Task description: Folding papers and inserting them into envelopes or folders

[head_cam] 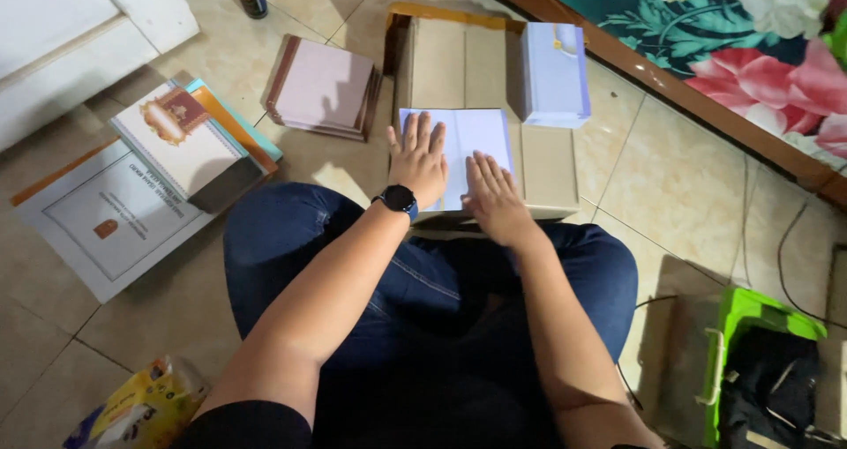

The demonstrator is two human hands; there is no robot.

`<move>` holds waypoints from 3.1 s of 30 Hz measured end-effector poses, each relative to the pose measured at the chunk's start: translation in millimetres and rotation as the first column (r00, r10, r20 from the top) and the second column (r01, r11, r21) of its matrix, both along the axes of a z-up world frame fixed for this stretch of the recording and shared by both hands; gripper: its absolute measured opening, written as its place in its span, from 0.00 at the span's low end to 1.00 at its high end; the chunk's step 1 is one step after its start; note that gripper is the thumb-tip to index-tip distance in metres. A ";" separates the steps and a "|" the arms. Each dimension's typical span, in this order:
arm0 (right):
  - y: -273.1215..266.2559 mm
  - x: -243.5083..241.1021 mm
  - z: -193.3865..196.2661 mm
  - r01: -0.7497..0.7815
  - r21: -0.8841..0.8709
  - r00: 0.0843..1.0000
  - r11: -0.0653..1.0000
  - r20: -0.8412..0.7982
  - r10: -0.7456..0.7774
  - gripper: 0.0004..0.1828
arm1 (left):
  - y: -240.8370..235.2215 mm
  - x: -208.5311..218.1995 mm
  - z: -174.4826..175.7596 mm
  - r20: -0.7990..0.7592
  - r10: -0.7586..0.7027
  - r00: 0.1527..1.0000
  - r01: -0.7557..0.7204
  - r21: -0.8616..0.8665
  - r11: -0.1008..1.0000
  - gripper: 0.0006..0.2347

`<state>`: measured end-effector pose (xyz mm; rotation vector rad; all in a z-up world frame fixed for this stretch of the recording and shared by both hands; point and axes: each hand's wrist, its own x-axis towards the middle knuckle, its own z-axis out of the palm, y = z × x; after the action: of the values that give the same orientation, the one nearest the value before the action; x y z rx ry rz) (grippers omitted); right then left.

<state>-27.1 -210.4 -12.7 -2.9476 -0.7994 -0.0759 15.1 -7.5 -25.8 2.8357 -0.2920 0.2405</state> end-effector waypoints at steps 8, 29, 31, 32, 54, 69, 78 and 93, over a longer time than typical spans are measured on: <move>26.7 -5.0 14.1 0.049 0.236 0.998 0.970 0.022 -0.056 0.34 | -1.7 16.1 -27.4 0.051 0.202 0.978 -0.190 -0.174 0.966 0.33; 17.9 -7.1 37.3 0.129 0.596 0.987 0.793 -0.158 -0.042 0.20 | 15.4 10.4 31.4 0.096 -0.326 0.940 0.331 -0.031 0.943 0.23; -5.6 0.3 25.3 0.214 0.645 0.976 0.733 -0.161 -0.144 0.18 | 9.8 22.9 30.5 -0.036 -0.455 0.890 0.453 -0.041 0.891 0.20; -13.0 2.4 24.2 0.331 0.698 0.943 0.635 -0.257 -0.209 0.16 | 5.8 35.5 23.1 -0.203 -0.477 0.855 0.494 0.040 0.868 0.25; 8.8 -16.5 49.3 0.338 0.890 0.922 0.305 -0.378 0.081 0.22 | 54.5 2.4 100.1 -0.201 -0.176 0.964 -0.028 -0.733 0.679 0.07; -49.1 37.9 92.3 0.347 0.937 0.930 0.033 -0.339 -0.138 0.18 | -60.5 64.1 131.1 0.195 -0.038 0.980 0.188 -0.855 0.483 0.20; -134.2 151.8 73.1 0.296 0.931 0.917 0.213 -0.213 -0.338 0.18 | -125.4 137.0 61.4 0.359 -0.209 0.910 0.372 -0.479 0.795 0.21; -134.1 169.0 19.7 0.392 0.748 0.792 0.535 0.022 -0.610 0.16 | -126.4 144.7 -6.8 0.236 -0.333 0.913 0.408 -0.553 0.727 0.37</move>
<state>141.9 -344.5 7.0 -2.2867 0.1458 -0.6977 159.8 -133.8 -32.6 2.0843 -0.6746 0.3469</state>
